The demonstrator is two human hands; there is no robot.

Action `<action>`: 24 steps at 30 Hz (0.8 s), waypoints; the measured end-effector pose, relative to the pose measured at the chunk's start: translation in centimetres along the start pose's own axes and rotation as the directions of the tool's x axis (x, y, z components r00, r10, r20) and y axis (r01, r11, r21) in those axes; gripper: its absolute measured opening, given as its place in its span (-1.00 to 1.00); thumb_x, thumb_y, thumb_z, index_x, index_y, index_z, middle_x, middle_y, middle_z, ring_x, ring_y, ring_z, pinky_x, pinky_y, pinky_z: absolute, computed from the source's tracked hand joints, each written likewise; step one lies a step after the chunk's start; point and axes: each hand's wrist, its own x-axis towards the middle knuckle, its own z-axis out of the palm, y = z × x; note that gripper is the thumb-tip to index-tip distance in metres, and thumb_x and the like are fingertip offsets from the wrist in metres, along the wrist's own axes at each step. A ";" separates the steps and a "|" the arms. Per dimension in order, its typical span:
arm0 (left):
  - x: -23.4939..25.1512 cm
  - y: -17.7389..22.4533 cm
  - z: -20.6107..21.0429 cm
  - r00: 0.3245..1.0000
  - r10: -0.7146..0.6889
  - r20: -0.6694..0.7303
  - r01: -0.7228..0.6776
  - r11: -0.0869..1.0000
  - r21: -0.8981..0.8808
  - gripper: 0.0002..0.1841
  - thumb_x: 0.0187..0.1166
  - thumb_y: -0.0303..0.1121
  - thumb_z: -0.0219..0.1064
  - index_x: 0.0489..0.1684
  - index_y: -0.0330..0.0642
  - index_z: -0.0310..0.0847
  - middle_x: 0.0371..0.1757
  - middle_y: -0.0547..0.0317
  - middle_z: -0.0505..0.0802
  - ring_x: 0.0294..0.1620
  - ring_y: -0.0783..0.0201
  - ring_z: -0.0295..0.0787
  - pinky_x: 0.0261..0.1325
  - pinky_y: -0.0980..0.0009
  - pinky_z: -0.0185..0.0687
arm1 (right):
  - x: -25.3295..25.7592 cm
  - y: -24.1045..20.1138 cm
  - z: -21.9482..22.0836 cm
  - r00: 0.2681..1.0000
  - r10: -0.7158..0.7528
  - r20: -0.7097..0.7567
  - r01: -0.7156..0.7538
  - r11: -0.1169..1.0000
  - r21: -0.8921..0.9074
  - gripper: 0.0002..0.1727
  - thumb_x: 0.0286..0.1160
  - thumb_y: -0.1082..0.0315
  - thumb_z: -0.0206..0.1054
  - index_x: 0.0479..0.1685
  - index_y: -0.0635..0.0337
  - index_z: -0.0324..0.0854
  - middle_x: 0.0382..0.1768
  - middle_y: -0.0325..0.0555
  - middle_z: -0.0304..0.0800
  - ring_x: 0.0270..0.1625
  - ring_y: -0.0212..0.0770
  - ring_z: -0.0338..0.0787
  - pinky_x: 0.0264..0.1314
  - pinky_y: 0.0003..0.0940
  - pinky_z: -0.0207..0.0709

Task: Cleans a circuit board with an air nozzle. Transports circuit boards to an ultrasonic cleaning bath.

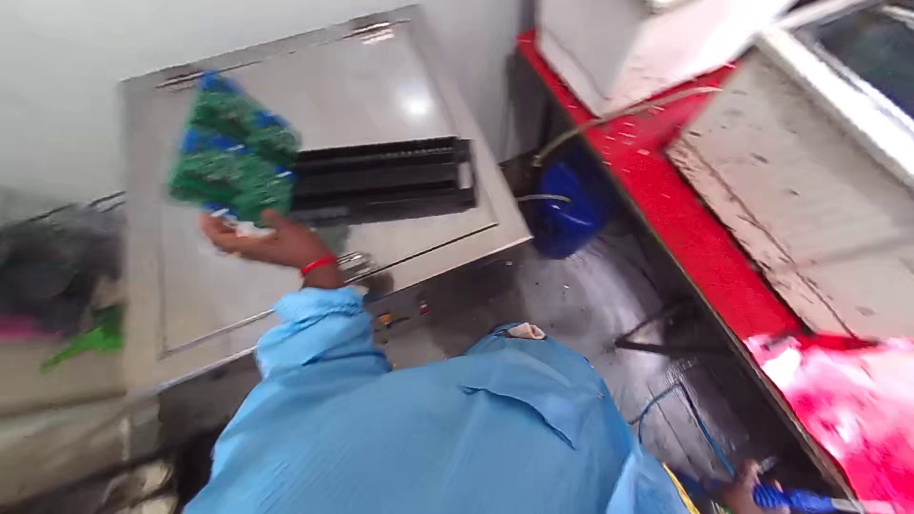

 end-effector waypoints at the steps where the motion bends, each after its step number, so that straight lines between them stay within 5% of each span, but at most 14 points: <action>1: -1.8 1.3 0.7 0.997 0.083 0.001 -0.083 0.996 -0.042 -0.24 0.51 -0.55 0.32 0.65 -0.77 -0.01 0.64 -0.59 0.33 0.72 -0.13 0.29 0.73 0.40 0.20 | 0.6 0.7 -0.3 0.999 0.028 -0.033 -0.028 0.999 0.021 -0.20 0.58 0.25 0.43 0.66 0.58 0.17 0.45 0.41 0.53 0.42 -0.10 0.65 0.55 -0.36 0.47; 6: -14.3 9.0 5.2 0.882 0.383 0.274 -0.331 0.918 -0.218 -0.31 0.52 -0.54 0.31 0.50 -0.94 0.10 0.52 -0.82 0.38 0.61 -0.37 0.38 0.65 0.24 0.32 | 4.0 3.0 -3.4 0.998 -0.005 -0.067 0.006 1.000 0.016 -0.20 0.46 0.29 0.49 0.61 0.58 0.25 0.22 0.37 0.69 0.20 -0.12 0.74 0.38 -0.29 0.57; 10: -26.4 13.9 7.9 0.502 0.780 0.374 -0.571 0.624 -0.534 -0.46 0.60 -0.39 0.28 0.27 -0.85 0.38 0.28 -0.83 0.58 0.46 -0.51 0.50 0.62 -0.04 0.34 | 6.9 4.5 -6.8 0.997 -0.023 -0.077 0.022 0.999 -0.025 -0.18 0.43 0.23 0.49 0.59 0.59 0.28 0.17 0.33 0.73 0.17 -0.11 0.75 0.36 -0.23 0.58; 14: -40.7 17.7 7.6 0.134 0.897 0.421 -0.410 0.438 -0.801 -0.61 0.69 -0.34 0.27 0.25 -0.55 0.58 0.26 -0.55 0.73 0.46 -0.38 0.59 0.61 -0.13 0.36 | 8.6 5.1 -9.6 0.995 0.006 -0.101 0.000 0.999 0.052 -0.19 0.36 0.22 0.49 0.54 0.58 0.31 0.12 0.21 0.75 0.13 -0.30 0.74 0.29 -0.39 0.59; 19: -56.6 23.4 4.3 -0.245 0.949 0.199 0.033 0.213 -0.976 -0.74 0.68 -0.40 0.19 0.11 -0.29 0.75 0.18 -0.24 0.85 0.34 -0.21 0.73 0.47 -0.07 0.53 | 9.1 4.9 -12.2 0.993 -0.066 -0.095 0.070 0.997 0.039 -0.18 0.28 0.12 0.49 0.44 0.61 0.40 0.13 0.23 0.75 0.10 -0.33 0.74 0.20 -0.42 0.60; 21: -61.1 26.8 3.1 -0.424 0.890 0.168 0.144 0.250 -0.958 -0.69 0.61 -0.42 0.24 0.21 -0.33 0.74 0.29 -0.26 0.81 0.43 -0.29 0.68 0.49 -0.17 0.51 | 9.1 4.7 -12.7 0.992 -0.085 -0.092 0.089 0.995 0.042 -0.16 0.28 0.09 0.50 0.43 0.62 0.41 0.12 0.19 0.76 0.08 -0.39 0.74 0.17 -0.49 0.60; 24: -65.9 33.6 2.3 -0.756 0.526 0.388 0.138 0.709 -0.692 -0.39 0.63 -0.37 0.35 0.65 -0.46 0.33 0.62 -0.32 0.54 0.70 -0.19 0.39 0.72 -0.06 0.25 | 9.2 4.1 -12.8 0.991 -0.084 -0.101 0.092 0.992 0.084 -0.15 0.26 0.07 0.50 0.43 0.63 0.42 0.12 0.15 0.78 0.07 -0.48 0.73 0.14 -0.58 0.58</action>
